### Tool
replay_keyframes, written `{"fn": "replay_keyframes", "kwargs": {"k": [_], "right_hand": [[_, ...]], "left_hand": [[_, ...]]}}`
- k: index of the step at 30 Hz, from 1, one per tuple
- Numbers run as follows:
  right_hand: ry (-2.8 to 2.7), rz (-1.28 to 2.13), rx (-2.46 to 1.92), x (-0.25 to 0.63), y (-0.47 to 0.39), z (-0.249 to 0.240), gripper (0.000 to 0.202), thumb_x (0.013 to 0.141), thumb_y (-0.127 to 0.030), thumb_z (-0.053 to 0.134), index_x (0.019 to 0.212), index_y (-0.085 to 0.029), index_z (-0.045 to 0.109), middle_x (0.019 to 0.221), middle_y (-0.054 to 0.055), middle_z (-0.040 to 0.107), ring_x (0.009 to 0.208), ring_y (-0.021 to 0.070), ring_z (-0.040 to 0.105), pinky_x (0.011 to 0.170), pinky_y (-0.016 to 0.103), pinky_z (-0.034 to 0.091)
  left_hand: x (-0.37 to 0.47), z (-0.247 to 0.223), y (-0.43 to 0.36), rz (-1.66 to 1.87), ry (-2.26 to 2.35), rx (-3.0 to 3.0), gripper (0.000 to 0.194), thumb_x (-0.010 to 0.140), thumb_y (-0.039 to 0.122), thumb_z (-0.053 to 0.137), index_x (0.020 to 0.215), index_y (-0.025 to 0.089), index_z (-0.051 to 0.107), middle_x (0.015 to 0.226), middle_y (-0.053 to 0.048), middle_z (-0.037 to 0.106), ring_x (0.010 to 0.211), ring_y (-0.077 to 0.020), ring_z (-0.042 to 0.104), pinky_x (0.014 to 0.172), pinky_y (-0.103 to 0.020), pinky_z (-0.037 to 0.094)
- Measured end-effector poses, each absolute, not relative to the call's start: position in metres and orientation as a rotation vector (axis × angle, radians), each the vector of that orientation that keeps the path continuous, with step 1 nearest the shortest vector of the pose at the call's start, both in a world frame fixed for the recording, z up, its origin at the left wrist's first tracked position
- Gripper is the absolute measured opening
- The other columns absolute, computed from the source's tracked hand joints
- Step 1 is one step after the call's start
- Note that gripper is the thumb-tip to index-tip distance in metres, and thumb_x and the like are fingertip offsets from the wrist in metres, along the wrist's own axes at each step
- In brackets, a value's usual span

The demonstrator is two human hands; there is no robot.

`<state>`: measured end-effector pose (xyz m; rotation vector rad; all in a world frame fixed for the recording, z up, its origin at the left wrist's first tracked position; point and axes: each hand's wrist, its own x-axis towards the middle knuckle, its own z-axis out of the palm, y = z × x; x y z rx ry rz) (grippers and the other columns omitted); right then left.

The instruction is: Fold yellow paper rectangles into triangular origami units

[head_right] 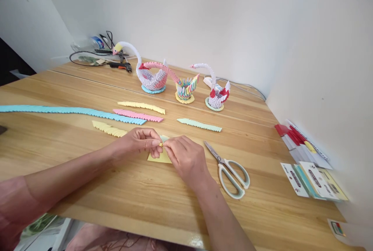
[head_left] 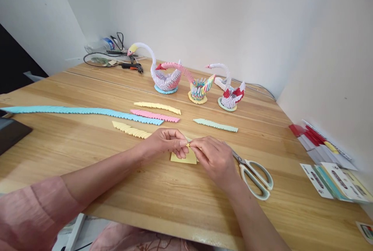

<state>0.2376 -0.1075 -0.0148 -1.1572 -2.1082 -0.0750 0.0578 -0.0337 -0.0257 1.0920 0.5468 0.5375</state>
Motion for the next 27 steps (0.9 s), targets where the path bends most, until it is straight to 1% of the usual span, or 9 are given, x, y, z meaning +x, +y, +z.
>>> {"fn": "replay_keyframes", "kwargs": {"k": [5, 10, 12, 14, 16, 18, 20, 23, 27], "right_hand": [[-2.080, -0.138, -1.074, 0.236, -0.106, -0.018, 0.014, 0.086, -0.008, 0.051, 0.090, -0.017, 0.062, 0.084, 0.006, 0.071, 0.076, 0.0170, 0.064, 0.068, 0.028, 0.048], [-2.010, -0.047, -1.152, 0.237, -0.104, -0.020, 0.011, 0.086, -0.012, 0.053, 0.086, -0.018, 0.061, 0.077, 0.003, 0.069, 0.070, 0.0153, 0.063, 0.064, 0.026, 0.046], [-1.930, 0.008, -1.236, 0.239, -0.104, -0.022, 0.010, 0.086, -0.014, 0.052, 0.084, -0.019, 0.060, 0.075, 0.002, 0.068, 0.068, 0.0148, 0.062, 0.063, 0.026, 0.046], [-1.844, 0.048, -1.322, 0.243, -0.103, -0.023, 0.009, 0.086, -0.015, 0.052, 0.082, -0.020, 0.059, 0.075, 0.001, 0.068, 0.066, 0.0145, 0.063, 0.062, 0.025, 0.046], [-1.814, 0.068, -1.373, 0.246, -0.102, -0.024, 0.008, 0.085, -0.016, 0.053, 0.081, -0.020, 0.058, 0.077, 0.001, 0.068, 0.066, 0.0146, 0.063, 0.061, 0.025, 0.047], [-1.817, 0.079, -1.385, 0.247, -0.102, -0.025, 0.008, 0.085, -0.016, 0.053, 0.082, -0.020, 0.059, 0.077, 0.000, 0.069, 0.066, 0.0146, 0.064, 0.061, 0.024, 0.047], [-1.837, 0.070, -1.368, 0.246, -0.102, -0.026, 0.008, 0.085, -0.015, 0.052, 0.084, -0.019, 0.059, 0.076, 0.000, 0.070, 0.066, 0.0143, 0.065, 0.061, 0.024, 0.048], [-1.917, 0.007, -1.296, 0.243, -0.102, -0.028, 0.010, 0.086, -0.013, 0.051, 0.086, -0.019, 0.058, 0.080, 0.002, 0.071, 0.069, 0.0146, 0.066, 0.062, 0.025, 0.050], [-2.106, -0.049, -1.145, 0.235, -0.103, -0.031, 0.012, 0.086, -0.009, 0.050, 0.089, -0.018, 0.057, 0.087, 0.005, 0.071, 0.079, 0.0161, 0.066, 0.069, 0.028, 0.052]], "left_hand": [[0.059, -0.030, -0.032, 0.555, 0.509, 1.172, 0.023, 0.072, 0.031, 0.072, 0.077, 0.011, 0.063, 0.071, -0.004, 0.070, 0.060, -0.0110, 0.065, 0.062, -0.024, 0.052], [0.055, -0.013, -0.027, 0.535, 0.552, 1.463, 0.025, 0.079, 0.036, 0.063, 0.078, 0.012, 0.062, 0.074, -0.005, 0.070, 0.063, -0.0133, 0.064, 0.064, -0.027, 0.052], [0.047, 0.001, -0.021, 0.611, 0.650, 1.818, 0.026, 0.085, 0.036, 0.054, 0.083, 0.013, 0.064, 0.080, -0.006, 0.070, 0.076, -0.0166, 0.065, 0.071, -0.028, 0.050], [0.036, 0.013, -0.014, 0.588, 0.766, 2.227, 0.023, 0.086, 0.032, 0.053, 0.093, 0.016, 0.066, 0.100, -0.008, 0.069, 0.095, -0.0212, 0.062, 0.081, -0.032, 0.046], [0.026, 0.016, -0.007, 0.442, 0.799, 2.516, 0.020, 0.083, 0.026, 0.057, 0.098, 0.015, 0.066, 0.107, -0.009, 0.067, 0.100, -0.0237, 0.060, 0.086, -0.035, 0.043], [0.019, 0.010, -0.002, 0.249, 0.796, 2.703, 0.026, 0.075, 0.017, 0.065, 0.101, 0.014, 0.065, 0.109, -0.011, 0.065, 0.104, -0.0270, 0.057, 0.087, -0.036, 0.042], [0.016, -0.001, 0.003, 0.098, 0.729, 2.802, 0.027, 0.073, 0.016, 0.067, 0.100, 0.015, 0.065, 0.104, -0.011, 0.065, 0.101, -0.0273, 0.057, 0.084, -0.036, 0.043], [0.016, -0.015, 0.008, 0.115, 0.692, 2.798, 0.018, 0.077, 0.016, 0.064, 0.095, 0.013, 0.064, 0.097, -0.011, 0.063, 0.095, -0.0254, 0.056, 0.079, -0.033, 0.043], [0.017, -0.014, 0.010, 0.144, 0.558, 2.697, 0.012, 0.079, 0.017, 0.061, 0.091, 0.014, 0.062, 0.095, -0.009, 0.063, 0.093, -0.0234, 0.054, 0.082, -0.033, 0.040]]}}
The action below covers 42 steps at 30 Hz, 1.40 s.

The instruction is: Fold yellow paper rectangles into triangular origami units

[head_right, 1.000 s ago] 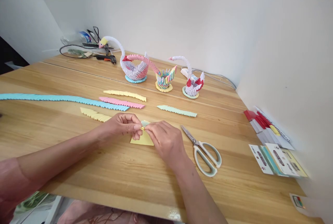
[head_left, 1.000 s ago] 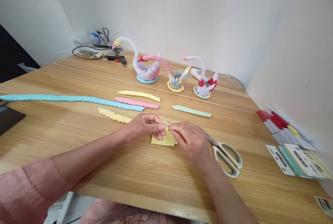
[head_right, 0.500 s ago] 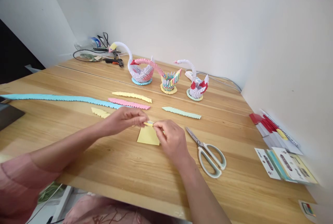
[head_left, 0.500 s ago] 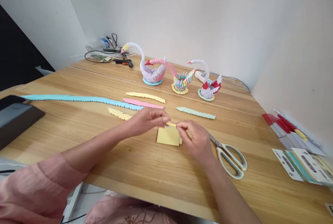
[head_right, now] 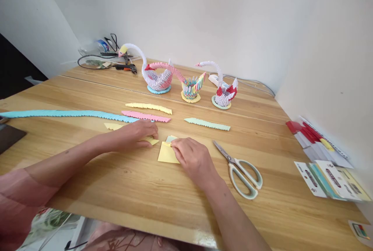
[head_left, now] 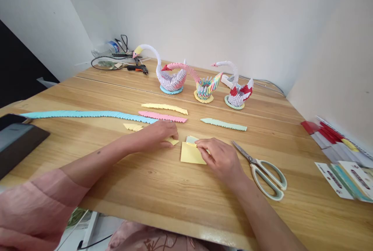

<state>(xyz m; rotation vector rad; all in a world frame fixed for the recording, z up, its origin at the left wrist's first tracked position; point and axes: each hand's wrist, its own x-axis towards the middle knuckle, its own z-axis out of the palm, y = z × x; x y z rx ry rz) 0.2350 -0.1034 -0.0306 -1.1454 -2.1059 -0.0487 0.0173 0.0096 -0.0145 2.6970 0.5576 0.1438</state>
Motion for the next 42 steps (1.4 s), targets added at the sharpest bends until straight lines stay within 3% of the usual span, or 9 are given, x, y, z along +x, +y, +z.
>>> {"fn": "replay_keyframes", "kwargs": {"k": [5, 9, 35, 42], "right_hand": [[-2.170, -0.083, -1.025, 0.226, -0.108, -0.026, 0.016, 0.086, -0.006, 0.050, 0.095, -0.017, 0.056, 0.088, 0.008, 0.070, 0.083, 0.0168, 0.066, 0.073, 0.030, 0.054], [-2.113, -0.004, -0.995, 0.225, -0.110, -0.022, 0.017, 0.085, -0.005, 0.052, 0.095, -0.018, 0.056, 0.087, 0.007, 0.070, 0.084, 0.0158, 0.066, 0.074, 0.029, 0.054], [-2.131, 0.167, -1.064, 0.227, -0.110, -0.024, 0.014, 0.087, -0.010, 0.053, 0.094, -0.021, 0.058, 0.088, 0.003, 0.071, 0.079, 0.0146, 0.065, 0.072, 0.028, 0.051], [-2.134, 0.159, -1.057, 0.227, -0.110, -0.024, 0.014, 0.087, -0.010, 0.052, 0.094, -0.020, 0.057, 0.087, 0.003, 0.071, 0.077, 0.0140, 0.064, 0.071, 0.028, 0.051]], "left_hand": [[0.010, 0.003, 0.002, 0.096, 0.416, 2.209, 0.023, 0.088, 0.030, 0.053, 0.104, 0.016, 0.060, 0.099, -0.005, 0.065, 0.089, -0.0159, 0.058, 0.078, -0.023, 0.041], [0.007, 0.010, 0.001, 0.119, 0.363, 2.025, 0.024, 0.088, 0.030, 0.053, 0.105, 0.016, 0.063, 0.096, -0.004, 0.066, 0.086, -0.0140, 0.059, 0.077, -0.021, 0.042], [0.008, 0.008, 0.003, 0.082, 0.331, 2.034, 0.025, 0.089, 0.032, 0.051, 0.104, 0.017, 0.063, 0.090, -0.003, 0.062, 0.082, -0.0134, 0.056, 0.074, -0.019, 0.041], [0.009, 0.006, 0.003, 0.093, 0.326, 1.995, 0.021, 0.088, 0.022, 0.053, 0.105, 0.016, 0.063, 0.094, -0.003, 0.063, 0.086, -0.0126, 0.057, 0.076, -0.018, 0.040]]}}
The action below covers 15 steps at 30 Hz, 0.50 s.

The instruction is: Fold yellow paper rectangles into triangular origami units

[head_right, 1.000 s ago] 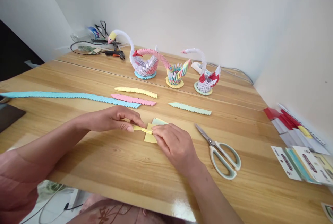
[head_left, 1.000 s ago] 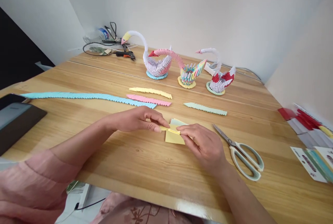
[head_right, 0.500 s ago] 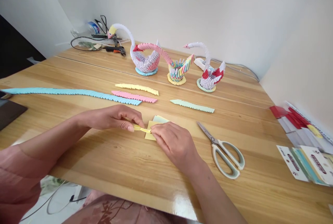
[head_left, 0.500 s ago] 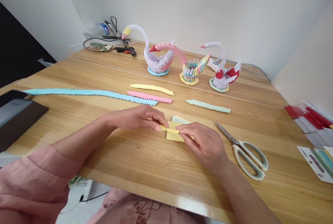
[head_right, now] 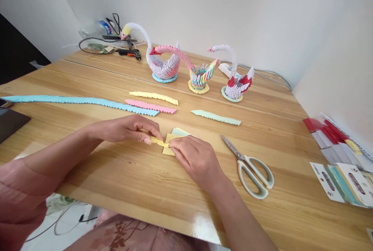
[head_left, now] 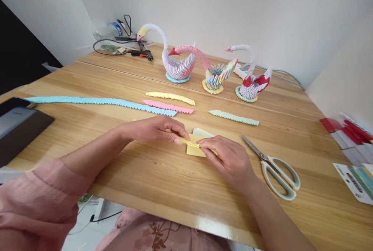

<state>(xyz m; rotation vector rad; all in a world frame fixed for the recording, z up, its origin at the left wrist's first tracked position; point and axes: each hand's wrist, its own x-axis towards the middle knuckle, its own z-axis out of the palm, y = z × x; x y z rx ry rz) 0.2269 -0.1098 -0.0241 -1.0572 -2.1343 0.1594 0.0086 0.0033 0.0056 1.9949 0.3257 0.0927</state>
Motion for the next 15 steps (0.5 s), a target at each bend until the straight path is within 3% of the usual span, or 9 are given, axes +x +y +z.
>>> {"fn": "replay_keyframes", "kwargs": {"k": [15], "right_hand": [[-2.215, -0.080, -1.026, 0.2212, -0.1130, -0.0240, 0.020, 0.085, -0.005, 0.049, 0.098, -0.018, 0.056, 0.089, 0.007, 0.071, 0.082, 0.0167, 0.065, 0.075, 0.030, 0.053]], "left_hand": [[0.0096, 0.0058, 0.0022, 0.081, 0.312, 2.069, 0.024, 0.089, 0.029, 0.052, 0.107, 0.018, 0.064, 0.089, -0.004, 0.063, 0.083, -0.0142, 0.058, 0.074, -0.020, 0.042]]}}
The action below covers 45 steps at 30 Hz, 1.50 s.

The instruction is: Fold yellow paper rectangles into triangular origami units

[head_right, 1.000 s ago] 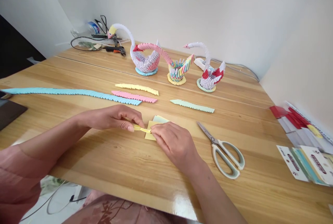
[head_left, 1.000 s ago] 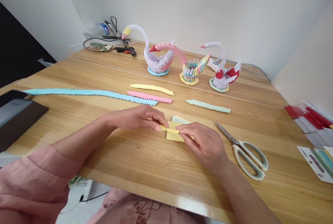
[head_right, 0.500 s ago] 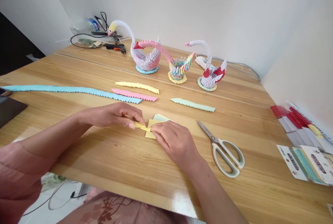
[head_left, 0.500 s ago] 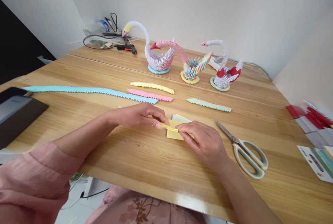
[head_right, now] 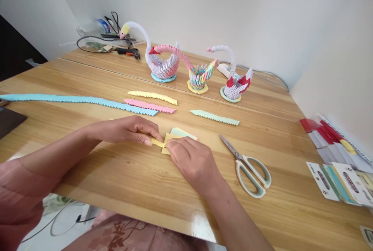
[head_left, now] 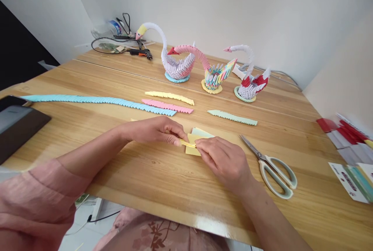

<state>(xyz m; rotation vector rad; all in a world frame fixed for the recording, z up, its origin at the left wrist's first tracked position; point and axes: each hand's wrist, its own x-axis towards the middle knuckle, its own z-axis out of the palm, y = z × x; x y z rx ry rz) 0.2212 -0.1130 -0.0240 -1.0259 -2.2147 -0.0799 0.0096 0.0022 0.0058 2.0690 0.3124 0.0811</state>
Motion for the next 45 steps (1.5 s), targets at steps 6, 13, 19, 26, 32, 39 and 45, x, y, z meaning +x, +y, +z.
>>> {"fn": "replay_keyframes", "kwargs": {"k": [6, 13, 19, 26, 32, 39, 45], "right_hand": [[-2.173, 0.017, -1.072, 0.2201, -0.1097, -0.0231, 0.014, 0.086, -0.008, 0.052, 0.092, -0.019, 0.057, 0.084, 0.004, 0.071, 0.073, 0.0149, 0.065, 0.067, 0.028, 0.051], [-2.182, 0.039, -1.065, 0.2203, -0.1111, -0.0231, 0.015, 0.087, -0.009, 0.049, 0.093, -0.019, 0.058, 0.085, 0.004, 0.071, 0.075, 0.0151, 0.065, 0.068, 0.028, 0.050], [-2.185, 0.077, -1.067, 0.2222, -0.1107, -0.0232, 0.015, 0.087, -0.009, 0.050, 0.093, -0.020, 0.058, 0.086, 0.004, 0.071, 0.076, 0.0153, 0.065, 0.069, 0.029, 0.050], [-2.219, -0.039, -1.052, 0.2215, -0.1121, -0.0224, 0.016, 0.085, -0.006, 0.051, 0.093, -0.018, 0.057, 0.084, 0.005, 0.070, 0.074, 0.0154, 0.064, 0.068, 0.028, 0.050], [-2.245, -0.084, -1.049, 0.2181, -0.1144, -0.0214, 0.015, 0.084, -0.005, 0.051, 0.093, -0.017, 0.056, 0.082, 0.005, 0.070, 0.074, 0.0155, 0.063, 0.069, 0.028, 0.051], [-2.275, -0.110, -1.022, 0.2169, -0.1162, -0.0218, 0.018, 0.085, -0.003, 0.049, 0.095, -0.016, 0.057, 0.085, 0.006, 0.069, 0.080, 0.0163, 0.064, 0.072, 0.029, 0.052], [-2.261, -0.085, -1.041, 0.2205, -0.1145, -0.0224, 0.016, 0.084, -0.004, 0.050, 0.093, -0.015, 0.058, 0.084, 0.006, 0.070, 0.077, 0.0161, 0.063, 0.071, 0.029, 0.051]], "left_hand": [[0.0098, 0.0053, 0.0016, 0.051, 0.300, 2.059, 0.025, 0.088, 0.028, 0.053, 0.108, 0.017, 0.064, 0.092, -0.005, 0.064, 0.084, -0.0152, 0.059, 0.076, -0.021, 0.042], [0.0097, 0.0061, 0.0019, 0.067, 0.289, 2.035, 0.026, 0.089, 0.029, 0.051, 0.109, 0.019, 0.065, 0.094, -0.005, 0.066, 0.086, -0.0161, 0.060, 0.077, -0.022, 0.043], [0.0093, 0.0062, 0.0022, 0.053, 0.294, 2.048, 0.025, 0.090, 0.025, 0.050, 0.110, 0.018, 0.064, 0.095, -0.006, 0.065, 0.088, -0.0155, 0.060, 0.078, -0.021, 0.042], [0.0099, 0.0063, 0.0020, 0.046, 0.280, 2.043, 0.025, 0.090, 0.025, 0.050, 0.109, 0.018, 0.064, 0.096, -0.005, 0.065, 0.088, -0.0151, 0.060, 0.078, -0.020, 0.042], [0.0100, 0.0046, 0.0027, 0.060, 0.279, 2.058, 0.026, 0.090, 0.028, 0.050, 0.109, 0.018, 0.064, 0.095, -0.005, 0.065, 0.087, -0.0153, 0.060, 0.078, -0.021, 0.042], [0.0097, 0.0033, 0.0033, 0.075, 0.296, 2.078, 0.025, 0.090, 0.026, 0.050, 0.108, 0.017, 0.065, 0.094, -0.006, 0.066, 0.085, -0.0155, 0.060, 0.077, -0.021, 0.043], [0.0090, 0.0032, 0.0036, 0.062, 0.261, 2.083, 0.025, 0.090, 0.025, 0.049, 0.109, 0.017, 0.064, 0.095, -0.006, 0.065, 0.088, -0.0148, 0.060, 0.079, -0.020, 0.043]]}}
